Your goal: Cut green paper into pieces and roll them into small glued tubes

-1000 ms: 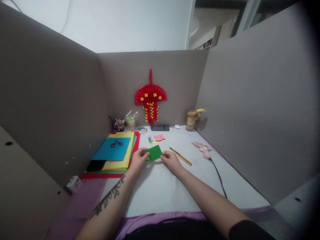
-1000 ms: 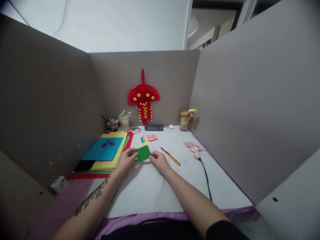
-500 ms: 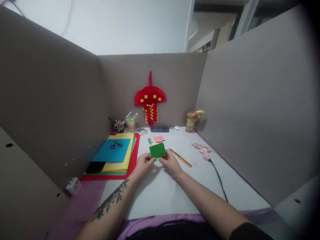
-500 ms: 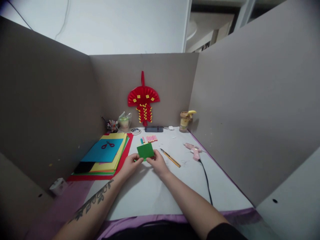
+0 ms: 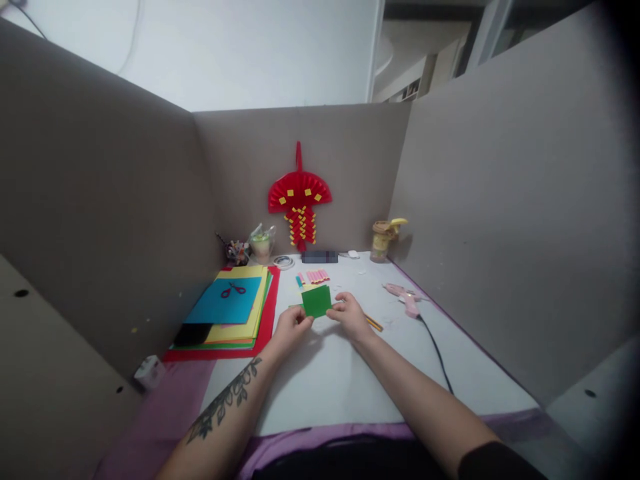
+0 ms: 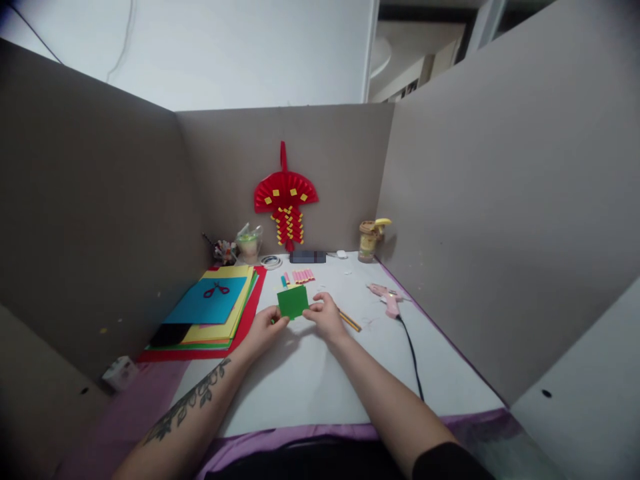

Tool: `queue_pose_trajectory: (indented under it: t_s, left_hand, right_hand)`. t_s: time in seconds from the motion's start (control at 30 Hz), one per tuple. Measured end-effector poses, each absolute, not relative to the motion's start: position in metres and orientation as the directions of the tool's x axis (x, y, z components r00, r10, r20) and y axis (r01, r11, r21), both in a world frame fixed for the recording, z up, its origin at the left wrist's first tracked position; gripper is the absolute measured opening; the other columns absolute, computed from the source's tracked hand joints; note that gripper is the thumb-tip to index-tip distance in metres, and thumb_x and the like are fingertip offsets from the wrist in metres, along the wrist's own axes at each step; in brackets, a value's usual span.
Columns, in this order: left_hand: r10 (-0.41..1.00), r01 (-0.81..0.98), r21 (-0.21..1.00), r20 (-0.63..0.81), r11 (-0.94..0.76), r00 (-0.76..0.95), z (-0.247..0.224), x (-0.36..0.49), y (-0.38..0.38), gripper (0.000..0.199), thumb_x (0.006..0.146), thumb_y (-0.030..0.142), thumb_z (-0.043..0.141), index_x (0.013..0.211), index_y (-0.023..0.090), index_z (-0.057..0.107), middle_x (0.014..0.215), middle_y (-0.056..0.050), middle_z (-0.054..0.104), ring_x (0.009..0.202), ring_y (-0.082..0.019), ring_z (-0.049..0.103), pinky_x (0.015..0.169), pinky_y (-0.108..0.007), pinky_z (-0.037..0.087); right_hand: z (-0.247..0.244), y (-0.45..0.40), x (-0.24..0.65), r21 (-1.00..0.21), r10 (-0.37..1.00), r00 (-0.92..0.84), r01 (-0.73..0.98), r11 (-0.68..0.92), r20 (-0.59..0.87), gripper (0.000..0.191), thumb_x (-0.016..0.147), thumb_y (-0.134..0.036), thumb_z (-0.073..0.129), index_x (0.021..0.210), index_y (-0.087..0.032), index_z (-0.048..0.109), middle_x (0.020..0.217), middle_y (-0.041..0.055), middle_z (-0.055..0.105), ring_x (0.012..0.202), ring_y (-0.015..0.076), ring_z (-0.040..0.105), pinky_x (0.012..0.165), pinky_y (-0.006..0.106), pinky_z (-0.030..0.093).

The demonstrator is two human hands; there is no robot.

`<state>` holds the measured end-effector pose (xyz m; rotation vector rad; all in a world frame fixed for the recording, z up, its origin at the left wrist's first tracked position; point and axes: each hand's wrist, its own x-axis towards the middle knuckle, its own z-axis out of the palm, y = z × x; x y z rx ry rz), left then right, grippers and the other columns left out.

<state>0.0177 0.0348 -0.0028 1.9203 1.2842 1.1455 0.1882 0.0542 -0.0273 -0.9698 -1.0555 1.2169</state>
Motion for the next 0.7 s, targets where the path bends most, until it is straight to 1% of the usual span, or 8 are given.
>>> queue_pose_trajectory:
  t_s: [0.1,0.17,0.27,0.33,0.4,0.53,0.6,0.7]
  left_hand:
    - [0.921,0.447,0.805,0.337,-0.39,0.195,-0.003,0.015,0.035,0.022,0.071,0.028,0.053,0.058,0.018,0.04,0.057,0.004,0.041,0.056,-0.011,0.039,0.053,-0.022,0.029]
    - [0.925,0.449,0.808,0.336,-0.381,0.18,-0.003,0.014,0.037,0.022,0.071,0.029,0.053,0.058,0.018,0.04,0.056,0.004,0.04,0.056,-0.011,0.038,0.052,-0.021,0.028]
    - [0.932,0.468,0.806,0.322,-0.362,0.166,-0.004,0.013,0.039,0.023,0.071,0.03,0.053,0.057,0.018,0.039,0.056,0.005,0.039,0.055,-0.01,0.037,0.052,-0.021,0.027]
    - [0.929,0.472,0.8,0.322,-0.37,0.183,-0.005,0.013,0.039,0.023,0.07,0.03,0.053,0.057,0.018,0.039,0.056,0.005,0.039,0.055,-0.01,0.037,0.052,-0.022,0.027]
    - [0.918,0.463,0.792,0.339,-0.397,0.208,-0.005,0.013,0.038,0.022,0.071,0.029,0.053,0.058,0.018,0.039,0.057,0.004,0.04,0.056,-0.01,0.037,0.053,-0.022,0.028]
    - [0.905,0.472,0.772,0.357,-0.426,0.232,-0.007,0.012,0.037,0.022,0.072,0.029,0.054,0.058,0.017,0.041,0.058,0.004,0.042,0.057,-0.011,0.039,0.053,-0.022,0.028]
    - [0.903,0.484,0.762,0.354,-0.43,0.245,-0.008,0.012,0.037,0.022,0.073,0.03,0.053,0.059,0.017,0.042,0.058,0.004,0.042,0.057,-0.011,0.039,0.053,-0.022,0.028]
    - [0.893,0.504,0.738,0.359,-0.449,0.271,-0.008,0.012,0.038,0.021,0.074,0.03,0.053,0.059,0.017,0.044,0.059,0.003,0.043,0.057,-0.011,0.039,0.053,-0.022,0.028]
  right_hand:
    - [-0.027,0.061,0.199,-0.973,0.993,0.08,-0.21,0.101,0.086,0.05,0.05,-0.026,0.074,0.087,-0.022,0.04,0.056,-0.0073,0.058,0.047,0.0106,0.049,0.051,0.022,0.035]
    - [-0.025,0.065,0.207,-0.973,0.981,0.181,-0.202,0.112,0.076,0.049,0.05,-0.028,0.073,0.086,-0.022,0.041,0.059,-0.0055,0.059,0.049,0.0108,0.048,0.05,0.022,0.034]
    - [-0.021,0.069,0.215,-0.964,0.948,0.282,-0.178,0.199,0.143,0.042,0.053,-0.032,0.07,0.084,-0.021,0.044,0.058,-0.0062,0.054,0.051,0.0107,0.046,0.051,0.022,0.034]
    - [-0.019,0.068,0.215,-0.958,0.954,0.209,-0.148,0.246,0.213,0.035,0.06,-0.035,0.066,0.086,-0.02,0.048,0.061,-0.005,0.053,0.055,0.0114,0.047,0.052,0.022,0.035]
    - [-0.018,0.063,0.21,-0.957,0.963,0.035,-0.107,0.268,0.266,0.032,0.065,-0.038,0.063,0.088,-0.019,0.053,0.071,-0.001,0.058,0.063,0.0132,0.051,0.054,0.023,0.037]
    - [-0.015,0.051,0.199,-0.966,0.936,-0.243,-0.021,0.257,0.254,0.032,0.065,-0.037,0.066,0.089,-0.017,0.061,0.084,0.0033,0.063,0.075,0.0165,0.056,0.066,0.027,0.041]
    - [-0.014,0.046,0.197,-0.979,0.943,-0.272,0.011,0.204,0.194,0.031,0.063,-0.035,0.068,0.086,-0.016,0.064,0.08,0.003,0.064,0.07,0.016,0.055,0.065,0.027,0.041]
    - [-0.011,0.043,0.196,-0.987,0.963,-0.232,0.047,0.152,0.137,0.026,0.062,-0.032,0.067,0.08,-0.013,0.067,0.071,0.0027,0.064,0.061,0.0142,0.053,0.058,0.026,0.039]
